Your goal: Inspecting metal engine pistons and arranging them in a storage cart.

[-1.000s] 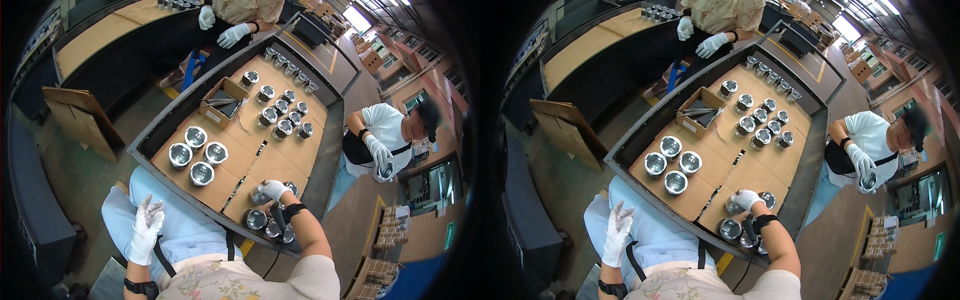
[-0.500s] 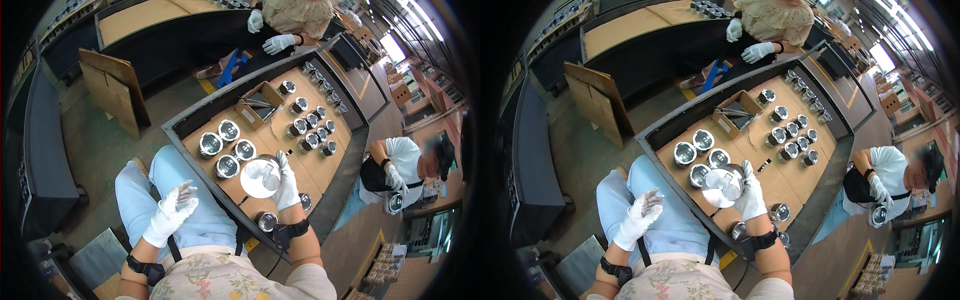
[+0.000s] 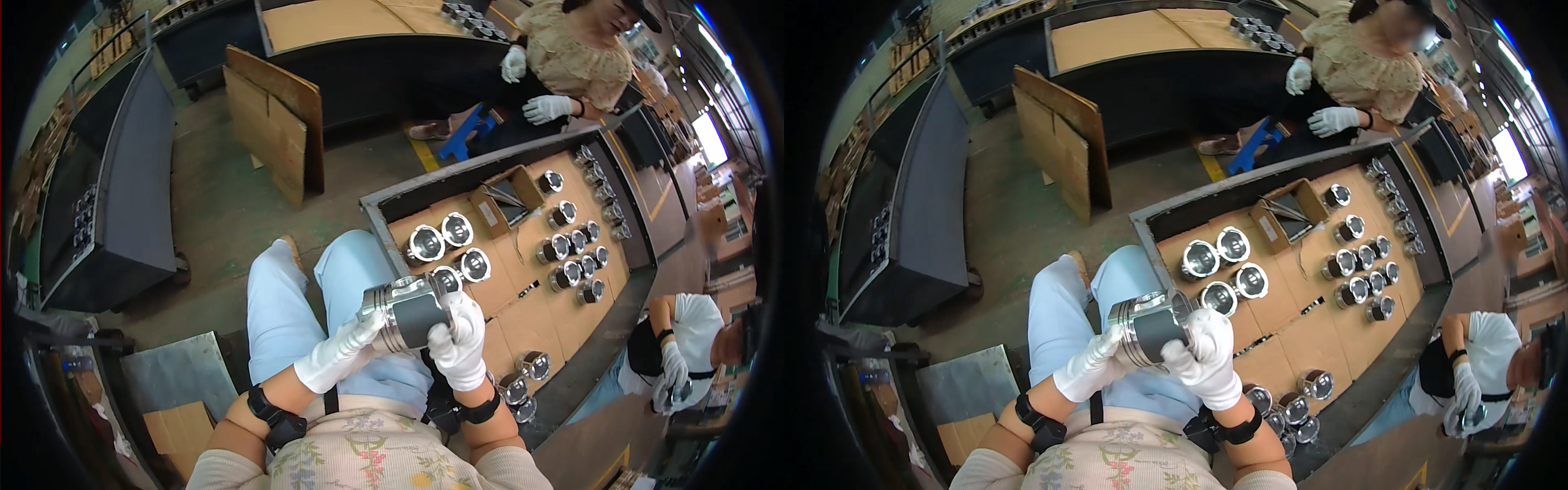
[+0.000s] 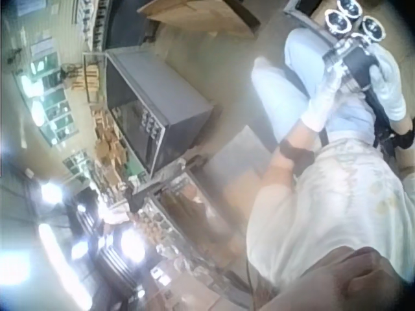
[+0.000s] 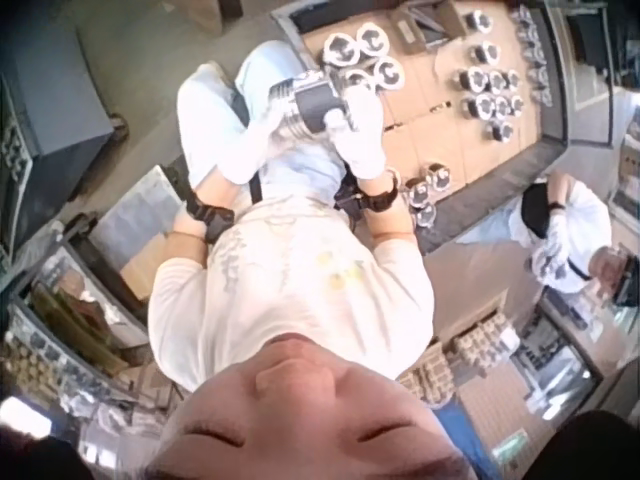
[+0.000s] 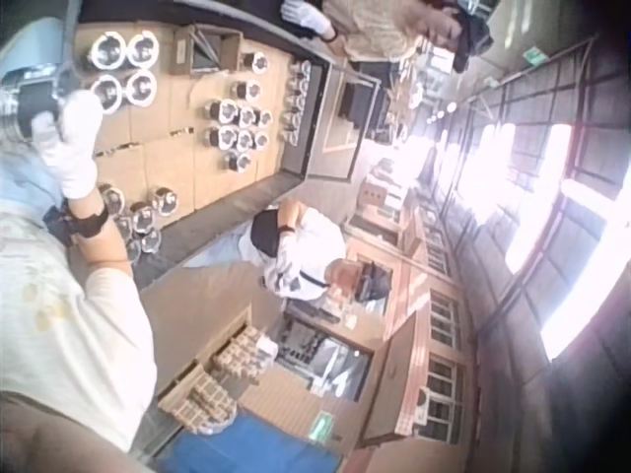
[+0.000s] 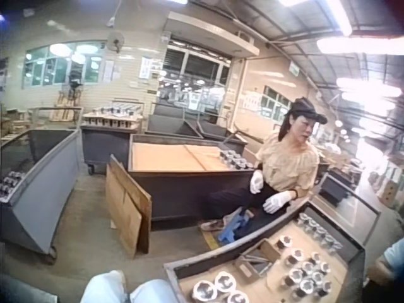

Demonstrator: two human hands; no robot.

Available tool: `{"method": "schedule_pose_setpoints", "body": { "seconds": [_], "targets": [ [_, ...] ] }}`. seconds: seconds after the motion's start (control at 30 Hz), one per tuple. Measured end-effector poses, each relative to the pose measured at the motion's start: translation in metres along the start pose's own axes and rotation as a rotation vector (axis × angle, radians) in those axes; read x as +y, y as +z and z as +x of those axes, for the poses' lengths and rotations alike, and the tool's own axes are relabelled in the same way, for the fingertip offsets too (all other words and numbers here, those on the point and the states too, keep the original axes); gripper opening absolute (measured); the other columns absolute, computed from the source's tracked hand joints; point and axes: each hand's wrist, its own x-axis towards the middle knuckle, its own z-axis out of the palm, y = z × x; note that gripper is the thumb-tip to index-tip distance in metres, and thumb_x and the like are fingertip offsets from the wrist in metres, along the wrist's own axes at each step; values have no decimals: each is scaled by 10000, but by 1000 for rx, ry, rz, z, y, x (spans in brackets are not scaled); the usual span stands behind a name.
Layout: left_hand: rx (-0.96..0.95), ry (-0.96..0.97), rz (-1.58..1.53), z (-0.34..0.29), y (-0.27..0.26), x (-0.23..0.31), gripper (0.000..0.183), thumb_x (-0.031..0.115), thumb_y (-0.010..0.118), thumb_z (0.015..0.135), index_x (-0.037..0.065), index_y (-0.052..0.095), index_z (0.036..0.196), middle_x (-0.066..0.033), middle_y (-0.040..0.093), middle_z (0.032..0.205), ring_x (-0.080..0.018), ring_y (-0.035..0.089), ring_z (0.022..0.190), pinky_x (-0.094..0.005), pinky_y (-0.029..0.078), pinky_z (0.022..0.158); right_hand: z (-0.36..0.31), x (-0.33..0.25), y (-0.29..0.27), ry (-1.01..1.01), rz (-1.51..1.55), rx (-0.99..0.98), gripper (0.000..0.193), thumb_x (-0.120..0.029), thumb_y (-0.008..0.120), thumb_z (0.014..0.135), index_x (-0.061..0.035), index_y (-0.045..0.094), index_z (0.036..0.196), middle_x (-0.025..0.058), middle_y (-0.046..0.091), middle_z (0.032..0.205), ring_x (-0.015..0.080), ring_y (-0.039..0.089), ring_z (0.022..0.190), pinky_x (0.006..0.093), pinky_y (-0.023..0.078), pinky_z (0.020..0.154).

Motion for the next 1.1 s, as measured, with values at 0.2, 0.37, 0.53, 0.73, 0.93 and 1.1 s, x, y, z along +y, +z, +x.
{"method": "schedule_pose_setpoints", "body": {
  "seconds": [0.2, 0.37, 0.53, 0.73, 0.93, 1.1],
  "targets": [
    [275, 397, 596, -6, -8, 18, 908, 292, 805, 678, -11, 291, 1363, -145, 527, 1243, -240, 565, 1100, -357, 441, 956, -12, 3, 12, 483, 360, -99, 207, -124, 616, 825, -23, 603, 1005, 103, 587, 828, 217, 542, 710, 296, 437, 639],
    [305, 697, 1628, -10, 16, 44, 1053, 292, 835, 579, -41, 243, 1383, -182, 607, 1006, -301, 649, 785, -351, 530, 690, -4, 0, 16, 347, -164, -203, 701, 119, 568, 734, -10, 342, 1385, 193, 596, 1077, 317, 586, 963, 333, 470, 860],
    [267, 658, 1843, -10, 25, 41, 1169, 295, 876, 540, -40, 176, 1414, -198, 593, 1106, -309, 651, 895, -362, 539, 746, -6, 17, 42, 469, -20, -173, 562, 4, 609, 788, -18, 433, 1321, 170, 609, 1081, 304, 591, 940, 354, 487, 856],
    [239, 627, 1560, -16, 15, 35, 1286, 441, 886, 524, 10, 98, 1444, -214, 549, 1201, -319, 612, 1024, -371, 519, 817, 19, -13, 31, 1429, 1339, 346, 318, -360, 532, 938, -77, 608, 1061, 76, 640, 1009, 239, 594, 889, 388, 496, 806],
    [173, 523, 1450, -13, -1, 24, 1269, 465, 864, 569, -2, 74, 1445, -232, 503, 1263, -337, 550, 1137, -376, 508, 849, 10, 7, 33, 1329, 1372, 433, 261, -323, 576, 919, -93, 612, 1037, 70, 642, 1003, 227, 594, 872, 398, 499, 772],
    [142, 480, 1434, -13, -4, 21, 1266, 469, 857, 582, -27, 66, 1437, -276, 453, 1299, -364, 523, 1169, -397, 487, 894, 18, -4, 33, 1169, 1364, 483, 204, -287, 579, 921, -116, 623, 1024, 60, 650, 950, 194, 604, 836, 362, 513, 734]
  ]
}}
